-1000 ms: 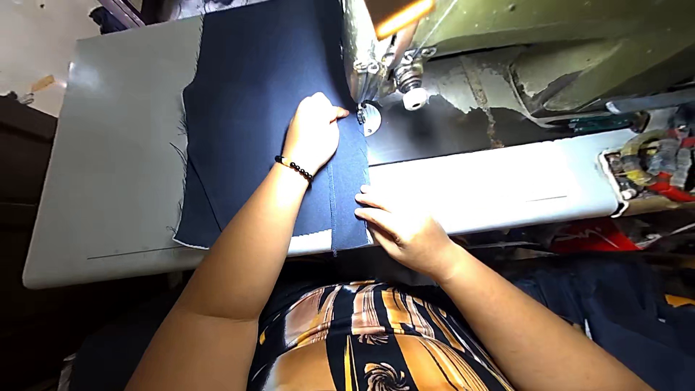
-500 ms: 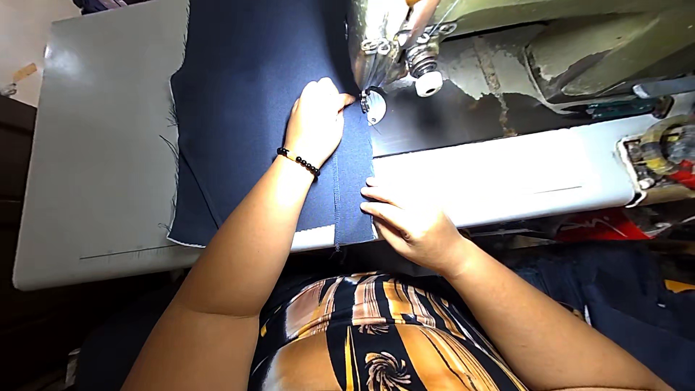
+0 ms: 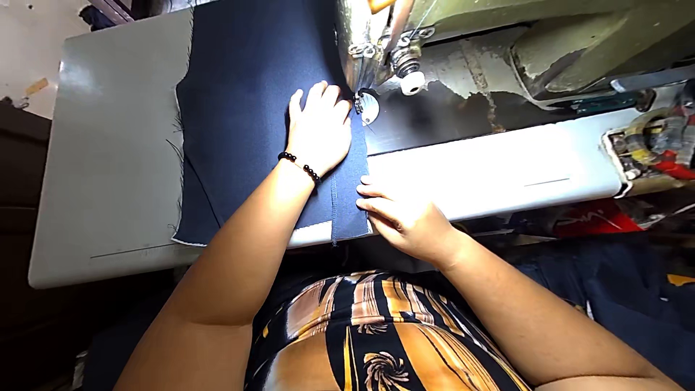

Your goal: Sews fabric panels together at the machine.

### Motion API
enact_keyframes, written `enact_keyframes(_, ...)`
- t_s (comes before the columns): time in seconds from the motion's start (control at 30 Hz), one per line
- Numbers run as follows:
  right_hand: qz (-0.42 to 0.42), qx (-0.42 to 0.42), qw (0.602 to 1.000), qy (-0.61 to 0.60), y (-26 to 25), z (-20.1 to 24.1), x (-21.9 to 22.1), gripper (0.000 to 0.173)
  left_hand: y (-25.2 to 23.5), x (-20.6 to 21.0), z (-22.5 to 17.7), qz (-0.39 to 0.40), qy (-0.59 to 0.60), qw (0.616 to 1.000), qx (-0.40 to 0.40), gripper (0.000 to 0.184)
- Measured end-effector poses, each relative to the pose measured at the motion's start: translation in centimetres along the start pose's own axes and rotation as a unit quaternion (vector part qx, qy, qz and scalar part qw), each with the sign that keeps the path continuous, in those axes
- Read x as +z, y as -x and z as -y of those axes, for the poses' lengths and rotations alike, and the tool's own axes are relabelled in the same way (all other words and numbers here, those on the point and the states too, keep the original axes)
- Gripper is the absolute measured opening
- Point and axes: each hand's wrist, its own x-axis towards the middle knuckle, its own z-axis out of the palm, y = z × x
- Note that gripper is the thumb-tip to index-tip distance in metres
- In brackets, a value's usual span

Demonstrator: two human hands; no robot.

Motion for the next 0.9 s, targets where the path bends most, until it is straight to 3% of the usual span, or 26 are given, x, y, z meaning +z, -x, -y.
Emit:
enact_keyframes(0.13, 0.018, 0.010, 1.000, 0.007, 1.4, 1.0, -0.6, 0.028, 2.7, 0.7, -1.1, 0.072, 0.047, 0.996, -0.019, 0.065)
enact_keyframes(0.53, -0.023, 0.010, 1.000, -0.018, 2.1, 0.7, -0.3, 0.025, 2.8, 1.0, -1.8, 0.068, 0.047, 0.996, -0.044, 0.065)
enact_keyframes(0.9, 0.028, 0.041, 0.999, -0.011, 1.7, 1.3, -1.2, 0.026, 2.7, 0.8, -1.8, 0.073, 0.049, 0.995, -0.046, 0.066)
